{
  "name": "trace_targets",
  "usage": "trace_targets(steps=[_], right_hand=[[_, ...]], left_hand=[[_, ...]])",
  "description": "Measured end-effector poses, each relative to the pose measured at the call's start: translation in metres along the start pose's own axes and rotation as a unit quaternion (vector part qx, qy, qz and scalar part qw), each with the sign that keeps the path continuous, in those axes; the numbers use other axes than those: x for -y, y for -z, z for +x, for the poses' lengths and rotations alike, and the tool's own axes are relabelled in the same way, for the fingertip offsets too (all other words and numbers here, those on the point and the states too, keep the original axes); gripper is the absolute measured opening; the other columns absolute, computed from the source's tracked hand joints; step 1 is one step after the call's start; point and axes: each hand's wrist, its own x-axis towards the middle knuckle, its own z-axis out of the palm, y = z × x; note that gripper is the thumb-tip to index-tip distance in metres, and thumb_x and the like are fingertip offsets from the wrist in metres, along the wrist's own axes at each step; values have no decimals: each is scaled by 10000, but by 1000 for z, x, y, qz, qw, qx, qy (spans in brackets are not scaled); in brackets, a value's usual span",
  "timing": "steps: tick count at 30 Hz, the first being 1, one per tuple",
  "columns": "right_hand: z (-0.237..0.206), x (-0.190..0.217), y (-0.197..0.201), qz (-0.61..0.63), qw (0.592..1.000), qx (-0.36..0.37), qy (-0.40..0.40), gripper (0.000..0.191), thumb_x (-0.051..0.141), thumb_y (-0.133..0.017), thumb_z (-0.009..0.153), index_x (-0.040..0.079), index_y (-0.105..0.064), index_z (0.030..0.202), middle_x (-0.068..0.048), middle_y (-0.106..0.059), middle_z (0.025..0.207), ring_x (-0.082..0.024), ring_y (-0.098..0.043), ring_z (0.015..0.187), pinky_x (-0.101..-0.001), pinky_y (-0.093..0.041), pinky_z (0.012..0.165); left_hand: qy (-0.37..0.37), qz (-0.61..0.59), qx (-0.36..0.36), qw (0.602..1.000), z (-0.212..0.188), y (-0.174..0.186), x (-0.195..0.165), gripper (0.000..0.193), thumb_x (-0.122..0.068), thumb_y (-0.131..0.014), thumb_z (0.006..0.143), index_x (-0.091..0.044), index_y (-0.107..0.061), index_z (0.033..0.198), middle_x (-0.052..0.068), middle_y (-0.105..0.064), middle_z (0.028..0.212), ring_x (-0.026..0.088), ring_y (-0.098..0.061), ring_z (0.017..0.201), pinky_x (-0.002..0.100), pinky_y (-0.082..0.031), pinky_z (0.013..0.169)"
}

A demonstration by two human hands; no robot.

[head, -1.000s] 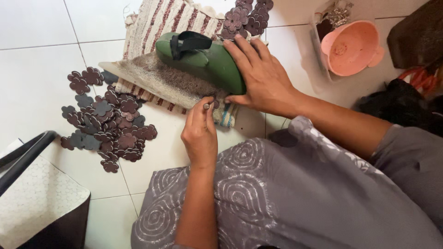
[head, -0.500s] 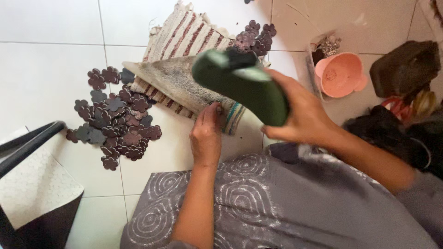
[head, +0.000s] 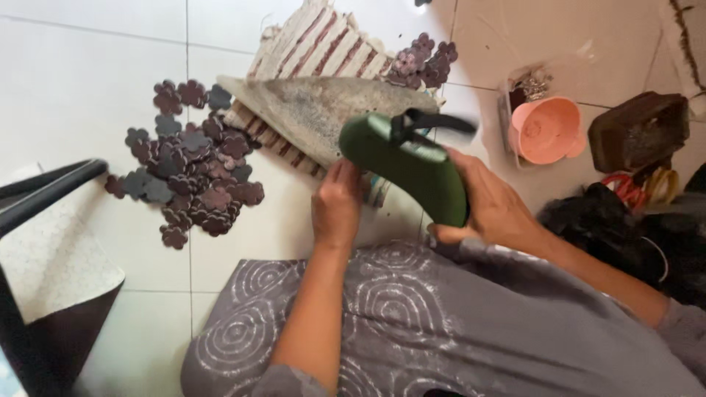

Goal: The person sits on the floor and repeatedly irons small flower-shaped decorative pieces one by one using a green electric iron. They pick each piece from a pile, place it on a cloth, press it with the iron, and set it aside.

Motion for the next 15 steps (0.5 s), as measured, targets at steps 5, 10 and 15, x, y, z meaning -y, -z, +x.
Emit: trace_targets(steps=[5,10,15], right_hand=[[-3,26,9,32,999,-9,-21,1031,298,-842,664,106,-320,1532,-213,-547,1296,-362,-589,1192,-433,-468,984],[-9,40,6,64,991,6,-116,1003,299,-811,667,157,-324,1532,-156,-589,1264,-294,-632,1128,-395,-493,948],[-18,17,11,89,995,-6,-48,1022,295,-835,645,120,-342,1523,-167,-584,1290,-303,-612,1167,-406,-482,967]], left_hand=[[-8,-13,-15,1000,2,0,-3,230,-82,-688,929,-78,-650,1156,159,-711,1157,408,-693,944,484,-584,767],[-24,-20,-30,999,2,1,-6,226,-90,-687,955,-68,-648,1176,170,-716,1096,411,-696,936,491,-582,784],[-51,19,-21,998,8,3,-10,229,-74,-706,961,-100,-689,1187,152,-753,1075,349,-731,894,441,-607,767]])
